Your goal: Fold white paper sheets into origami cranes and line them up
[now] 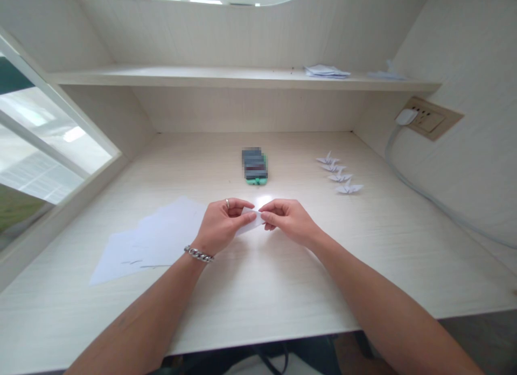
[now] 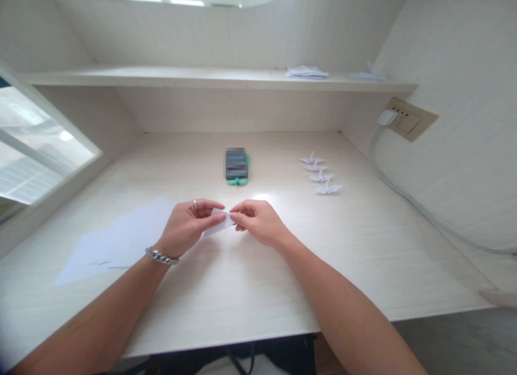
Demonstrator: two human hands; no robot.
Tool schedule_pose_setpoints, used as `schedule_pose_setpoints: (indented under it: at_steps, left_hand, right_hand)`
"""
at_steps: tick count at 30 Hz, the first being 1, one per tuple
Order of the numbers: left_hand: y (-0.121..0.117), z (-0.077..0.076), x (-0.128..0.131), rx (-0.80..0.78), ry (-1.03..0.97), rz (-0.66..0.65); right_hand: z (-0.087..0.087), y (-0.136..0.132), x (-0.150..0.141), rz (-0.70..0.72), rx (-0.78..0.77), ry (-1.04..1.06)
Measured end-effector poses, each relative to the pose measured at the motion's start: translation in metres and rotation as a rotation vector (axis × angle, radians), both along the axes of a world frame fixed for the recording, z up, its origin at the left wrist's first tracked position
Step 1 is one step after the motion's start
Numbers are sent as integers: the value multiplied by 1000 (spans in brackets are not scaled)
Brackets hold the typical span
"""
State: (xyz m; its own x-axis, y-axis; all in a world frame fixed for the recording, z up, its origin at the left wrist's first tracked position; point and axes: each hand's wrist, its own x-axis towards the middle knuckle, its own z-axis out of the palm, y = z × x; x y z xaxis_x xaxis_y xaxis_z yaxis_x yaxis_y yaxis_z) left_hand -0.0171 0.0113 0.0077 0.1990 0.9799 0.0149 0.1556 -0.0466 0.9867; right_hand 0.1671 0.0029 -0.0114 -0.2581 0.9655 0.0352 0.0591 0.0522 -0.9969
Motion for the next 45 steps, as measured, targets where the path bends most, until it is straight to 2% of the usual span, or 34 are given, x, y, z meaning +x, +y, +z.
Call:
schedule_pose_setpoints:
  at_steps: [5,12,17,20,24,31,39,45]
  left_hand:
    - [1,-3,0,-48,22,-56]
    - [4,-7,0,-55,0,-37]
    - [4,-9,2,-52,22,-39]
    - [3,-10,3,-60,11,-76]
    - [2,-9,3,23,75,-101]
    - [-1,-11,7,193,198,-82]
    - [3,-14,6,51,93,-79]
    - [0,-9,6,202,228,-70]
  right_hand:
    - [3,-2,-1,-6,2,-80]
    - [1,-1,0,-48,42,-112]
    - [-1,-2,-3,-4,92,-110]
    - [-1,-2,-4,8,71,-70]
    - [-2,-1,-4,8,27,-43]
    - [1,-3,-5,-52,162,-188]
    - [0,-1,-2,-57,160,-150]
    - [1,-4,-6,-68,156,-202]
